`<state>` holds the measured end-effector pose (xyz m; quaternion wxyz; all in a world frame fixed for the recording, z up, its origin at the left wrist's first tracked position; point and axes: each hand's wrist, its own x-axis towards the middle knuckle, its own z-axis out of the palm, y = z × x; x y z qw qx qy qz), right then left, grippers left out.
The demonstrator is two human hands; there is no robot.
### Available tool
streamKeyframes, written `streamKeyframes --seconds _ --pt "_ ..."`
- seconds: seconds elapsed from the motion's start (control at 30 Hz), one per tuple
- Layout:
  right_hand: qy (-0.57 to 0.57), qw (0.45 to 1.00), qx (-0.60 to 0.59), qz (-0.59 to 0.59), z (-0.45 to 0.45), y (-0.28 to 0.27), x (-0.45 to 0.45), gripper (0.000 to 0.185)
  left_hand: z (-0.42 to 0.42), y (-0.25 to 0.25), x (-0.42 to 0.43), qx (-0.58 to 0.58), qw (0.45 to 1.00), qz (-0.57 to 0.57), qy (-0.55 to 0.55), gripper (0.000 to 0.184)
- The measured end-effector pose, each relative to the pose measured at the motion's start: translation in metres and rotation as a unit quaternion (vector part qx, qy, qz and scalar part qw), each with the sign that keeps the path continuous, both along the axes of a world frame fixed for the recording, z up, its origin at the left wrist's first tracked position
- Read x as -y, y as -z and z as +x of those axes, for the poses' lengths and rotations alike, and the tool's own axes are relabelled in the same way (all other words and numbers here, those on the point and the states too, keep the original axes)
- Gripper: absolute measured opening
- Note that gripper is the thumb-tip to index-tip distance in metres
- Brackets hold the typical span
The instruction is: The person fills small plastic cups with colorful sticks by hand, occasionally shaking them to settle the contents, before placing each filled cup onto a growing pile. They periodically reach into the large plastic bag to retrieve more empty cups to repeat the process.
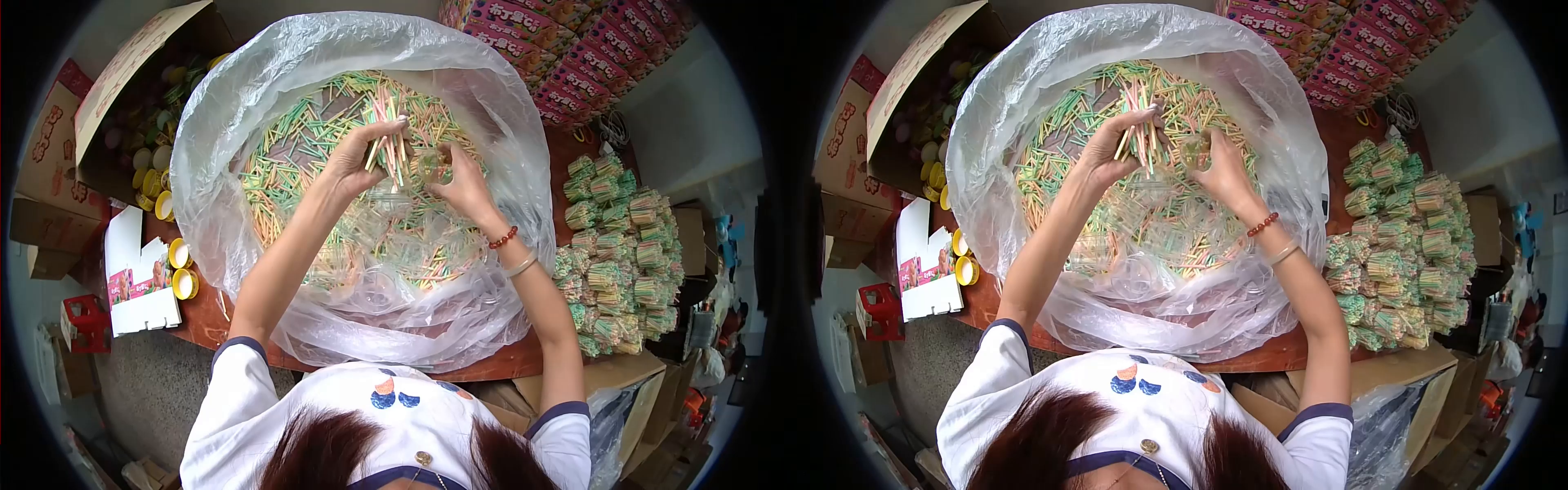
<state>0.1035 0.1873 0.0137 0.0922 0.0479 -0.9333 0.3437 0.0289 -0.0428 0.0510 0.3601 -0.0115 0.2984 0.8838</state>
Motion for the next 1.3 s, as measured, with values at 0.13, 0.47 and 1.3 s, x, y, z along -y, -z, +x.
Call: streamKeyframes --seconds 0.13,0.47,1.3 --pt "-0.002 0.988 -0.018 -0.154 0.001 -0.021 0.005 0.070 -0.002 -0.007 0.013 0.006 0.997 0.049 -0.058 0.019" --pt "-0.006 0.961 0.020 -0.276 0.003 -0.013 0.019 0.075 -0.005 -0.027 -0.011 -0.114 0.978 -0.083 -0.151 0.024" --pt "-0.083 0.901 0.060 -0.421 -0.001 -0.037 0.017 0.054 0.000 -0.043 -0.058 -0.516 0.843 -0.154 -0.013 0.049"
